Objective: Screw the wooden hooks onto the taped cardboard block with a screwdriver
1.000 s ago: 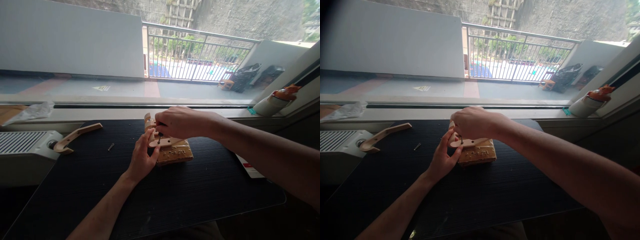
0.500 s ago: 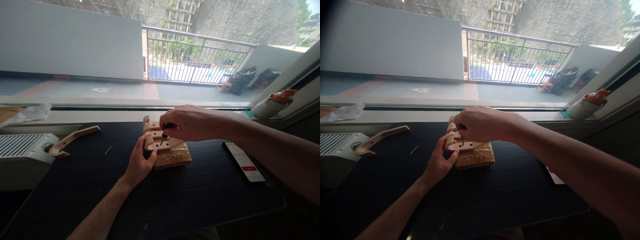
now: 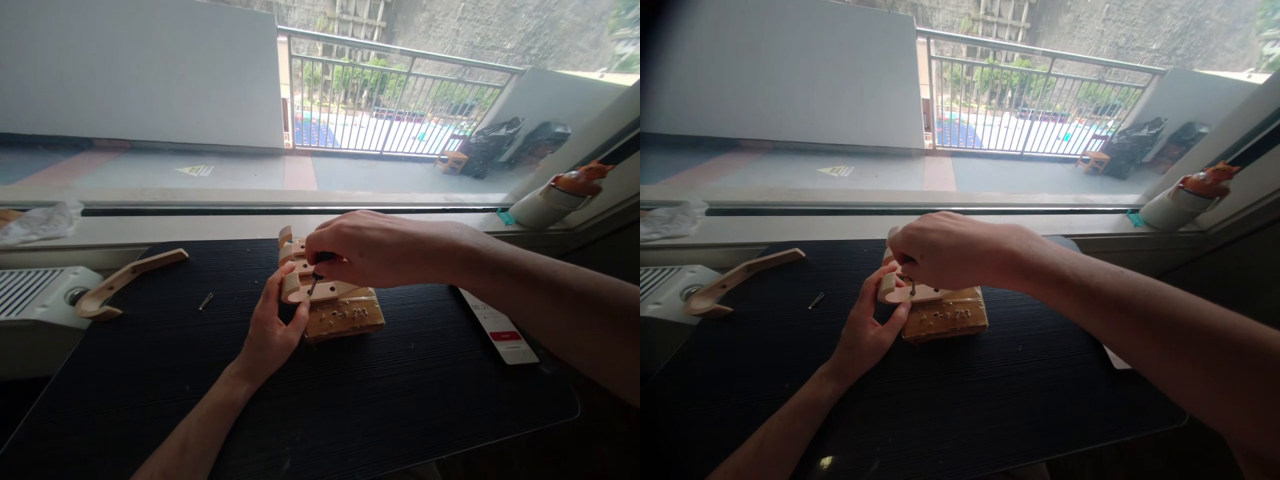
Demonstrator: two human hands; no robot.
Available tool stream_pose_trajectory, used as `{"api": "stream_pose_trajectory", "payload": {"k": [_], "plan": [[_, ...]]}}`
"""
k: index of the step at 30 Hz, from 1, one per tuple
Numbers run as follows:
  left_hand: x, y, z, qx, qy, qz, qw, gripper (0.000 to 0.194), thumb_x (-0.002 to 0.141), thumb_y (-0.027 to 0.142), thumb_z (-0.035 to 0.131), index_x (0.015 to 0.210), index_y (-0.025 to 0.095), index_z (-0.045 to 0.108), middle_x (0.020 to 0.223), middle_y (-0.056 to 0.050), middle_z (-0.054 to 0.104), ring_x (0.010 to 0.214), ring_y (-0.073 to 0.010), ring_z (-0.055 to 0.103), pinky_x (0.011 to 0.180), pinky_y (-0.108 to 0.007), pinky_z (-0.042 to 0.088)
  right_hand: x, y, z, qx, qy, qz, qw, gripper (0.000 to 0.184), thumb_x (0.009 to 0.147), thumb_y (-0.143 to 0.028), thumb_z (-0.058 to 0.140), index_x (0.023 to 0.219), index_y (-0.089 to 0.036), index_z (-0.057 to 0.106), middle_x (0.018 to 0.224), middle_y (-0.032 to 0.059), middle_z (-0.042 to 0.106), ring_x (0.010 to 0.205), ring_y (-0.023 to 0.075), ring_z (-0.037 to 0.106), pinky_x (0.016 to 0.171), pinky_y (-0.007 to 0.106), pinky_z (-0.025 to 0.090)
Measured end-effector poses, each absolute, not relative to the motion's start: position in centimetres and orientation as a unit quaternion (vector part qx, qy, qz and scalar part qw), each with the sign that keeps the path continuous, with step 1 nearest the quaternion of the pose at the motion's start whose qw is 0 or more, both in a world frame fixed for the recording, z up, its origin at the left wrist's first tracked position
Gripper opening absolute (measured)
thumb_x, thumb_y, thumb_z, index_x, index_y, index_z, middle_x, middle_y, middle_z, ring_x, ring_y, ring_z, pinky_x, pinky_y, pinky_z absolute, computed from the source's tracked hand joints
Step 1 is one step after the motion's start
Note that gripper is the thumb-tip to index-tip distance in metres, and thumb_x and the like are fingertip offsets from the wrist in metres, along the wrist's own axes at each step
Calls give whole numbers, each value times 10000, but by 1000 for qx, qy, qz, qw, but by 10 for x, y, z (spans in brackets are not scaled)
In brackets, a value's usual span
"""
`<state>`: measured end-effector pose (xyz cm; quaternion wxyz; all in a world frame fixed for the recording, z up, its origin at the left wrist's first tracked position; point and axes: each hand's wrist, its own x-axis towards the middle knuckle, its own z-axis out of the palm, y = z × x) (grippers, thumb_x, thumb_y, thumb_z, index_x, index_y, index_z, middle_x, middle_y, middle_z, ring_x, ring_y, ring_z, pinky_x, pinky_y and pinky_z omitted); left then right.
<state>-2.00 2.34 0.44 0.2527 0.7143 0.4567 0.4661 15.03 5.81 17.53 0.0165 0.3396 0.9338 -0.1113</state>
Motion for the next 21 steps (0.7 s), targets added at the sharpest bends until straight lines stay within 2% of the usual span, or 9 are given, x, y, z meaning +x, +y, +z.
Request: {"api": "stream_pose_trajectory", "payload": {"k": [5, 12, 21], "plan": [[-20, 23, 5, 714, 459, 464, 251, 555, 785, 202, 574, 1297, 231, 360, 1183, -64, 531, 1146, -212, 506, 1016, -388, 395, 147, 56, 178, 338, 935, -102, 39, 227, 864, -238, 396, 757, -135, 568, 717, 34, 566, 590, 75, 391, 573, 242, 256], [-20, 23, 6, 714, 458, 465, 253, 545, 785, 205, 574, 1292, 218, 373, 1207, -74, 522, 1155, -215, 500, 1022, -390, 384, 148, 57, 176, 347, 931, -104, 37, 235, 875, -269, 395, 814, -136, 579, 723, 37, 567, 595, 77, 394, 565, 247, 244], [-19, 23, 7, 712, 460, 467, 252, 541, 783, 197, 577, 1287, 211, 380, 1224, -76, 515, 1168, -215, 489, 1035, -388, 371, 149, 57, 175, 346, 933, -98, 29, 235, 873, -252, 392, 791, -136, 578, 710, 31, 563, 583, 70, 387, 554, 241, 240]]}}
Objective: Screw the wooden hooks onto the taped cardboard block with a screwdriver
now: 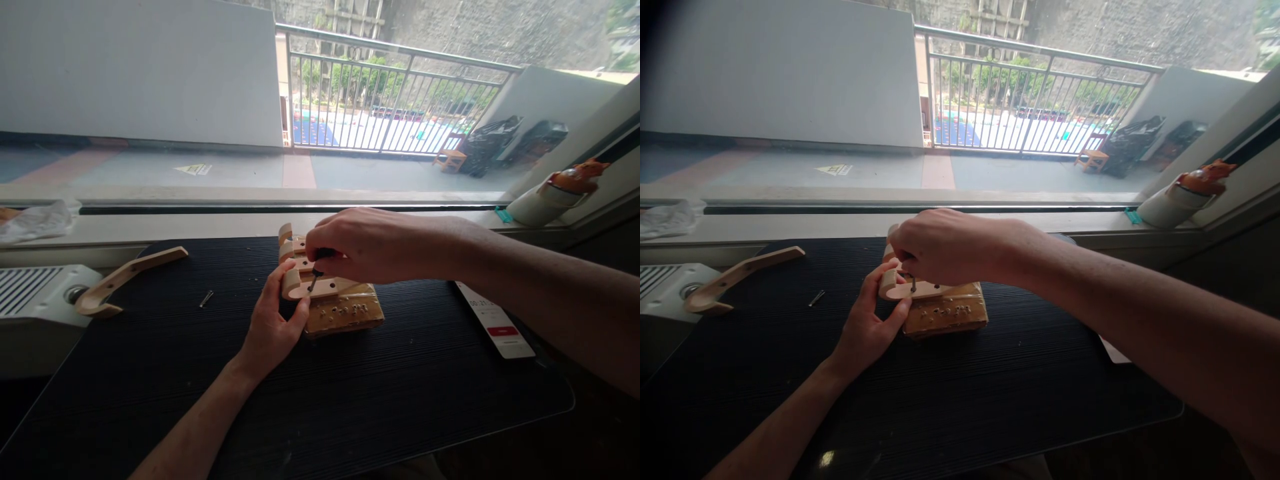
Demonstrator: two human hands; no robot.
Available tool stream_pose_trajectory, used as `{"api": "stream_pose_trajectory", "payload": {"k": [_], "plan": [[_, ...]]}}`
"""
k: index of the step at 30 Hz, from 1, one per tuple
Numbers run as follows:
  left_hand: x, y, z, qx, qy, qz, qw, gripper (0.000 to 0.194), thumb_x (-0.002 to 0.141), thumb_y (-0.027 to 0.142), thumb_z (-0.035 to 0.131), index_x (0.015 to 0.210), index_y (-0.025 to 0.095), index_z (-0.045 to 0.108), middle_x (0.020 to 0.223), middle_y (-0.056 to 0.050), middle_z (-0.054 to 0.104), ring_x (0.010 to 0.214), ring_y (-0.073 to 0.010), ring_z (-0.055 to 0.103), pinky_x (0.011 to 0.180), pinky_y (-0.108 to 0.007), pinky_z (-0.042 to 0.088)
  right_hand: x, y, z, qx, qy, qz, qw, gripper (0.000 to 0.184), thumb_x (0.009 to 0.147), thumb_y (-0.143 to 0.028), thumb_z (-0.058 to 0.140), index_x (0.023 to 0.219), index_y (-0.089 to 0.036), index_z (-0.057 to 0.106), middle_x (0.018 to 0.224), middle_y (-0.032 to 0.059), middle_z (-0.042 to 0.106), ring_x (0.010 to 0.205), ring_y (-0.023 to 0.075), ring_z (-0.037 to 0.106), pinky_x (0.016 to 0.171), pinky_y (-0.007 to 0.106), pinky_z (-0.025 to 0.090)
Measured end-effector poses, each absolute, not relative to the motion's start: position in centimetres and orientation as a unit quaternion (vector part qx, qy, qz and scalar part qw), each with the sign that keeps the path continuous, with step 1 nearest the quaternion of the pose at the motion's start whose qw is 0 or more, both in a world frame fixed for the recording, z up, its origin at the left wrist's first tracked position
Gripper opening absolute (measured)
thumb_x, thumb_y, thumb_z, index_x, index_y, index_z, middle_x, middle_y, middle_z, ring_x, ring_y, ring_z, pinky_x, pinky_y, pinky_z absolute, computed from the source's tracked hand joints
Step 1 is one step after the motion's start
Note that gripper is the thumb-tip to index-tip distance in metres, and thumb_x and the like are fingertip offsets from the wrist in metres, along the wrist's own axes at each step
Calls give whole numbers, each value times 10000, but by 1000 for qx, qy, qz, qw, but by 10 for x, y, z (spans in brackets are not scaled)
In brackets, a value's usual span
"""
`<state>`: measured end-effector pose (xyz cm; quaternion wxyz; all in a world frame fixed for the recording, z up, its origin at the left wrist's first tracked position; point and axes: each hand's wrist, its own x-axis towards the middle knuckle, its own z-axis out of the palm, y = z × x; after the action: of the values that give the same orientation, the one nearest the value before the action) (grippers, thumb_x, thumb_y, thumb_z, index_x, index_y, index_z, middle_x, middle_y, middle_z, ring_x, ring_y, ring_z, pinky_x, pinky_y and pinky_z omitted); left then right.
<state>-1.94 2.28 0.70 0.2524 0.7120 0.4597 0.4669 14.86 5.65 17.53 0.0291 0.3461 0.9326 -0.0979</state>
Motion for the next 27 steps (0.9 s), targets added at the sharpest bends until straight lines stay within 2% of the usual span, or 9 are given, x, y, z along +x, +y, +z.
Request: {"api": "stream_pose_trajectory", "payload": {"k": [6, 13, 20, 27], "plan": [[-20, 22, 7, 717, 457, 461, 255, 544, 792, 189, 568, 1297, 194, 366, 1275, -86, 485, 1197, -214, 464, 1053, -386, 348, 147, 56, 175, 347, 932, -98, 42, 249, 880, -242, 388, 769, -120, 576, 674, 33, 558, 562, 65, 367, 557, 243, 232], [-19, 22, 7, 708, 470, 456, 263, 558, 788, 194, 570, 1304, 194, 357, 1275, -85, 490, 1190, -213, 476, 1052, -377, 353, 148, 61, 173, 335, 935, -88, 73, 163, 841, -171, 450, 790, -119, 596, 661, 18, 565, 562, 67, 383, 566, 240, 249], [-17, 23, 6, 705, 501, 446, 230, 547, 786, 198, 572, 1294, 223, 371, 1244, -57, 526, 1155, -196, 513, 1025, -336, 393, 148, 62, 175, 323, 935, -141, 41, 154, 843, -134, 444, 811, -154, 594, 689, 1, 563, 601, 78, 432, 587, 222, 304], [-17, 21, 4, 702, 503, 452, 225, 580, 788, 198, 575, 1319, 242, 345, 1293, -49, 497, 1187, -192, 491, 1041, -334, 379, 143, 70, 163, 385, 918, -94, 30, 119, 823, -234, 522, 733, -177, 576, 557, -17, 497, 521, 73, 431, 506, 225, 267]]}}
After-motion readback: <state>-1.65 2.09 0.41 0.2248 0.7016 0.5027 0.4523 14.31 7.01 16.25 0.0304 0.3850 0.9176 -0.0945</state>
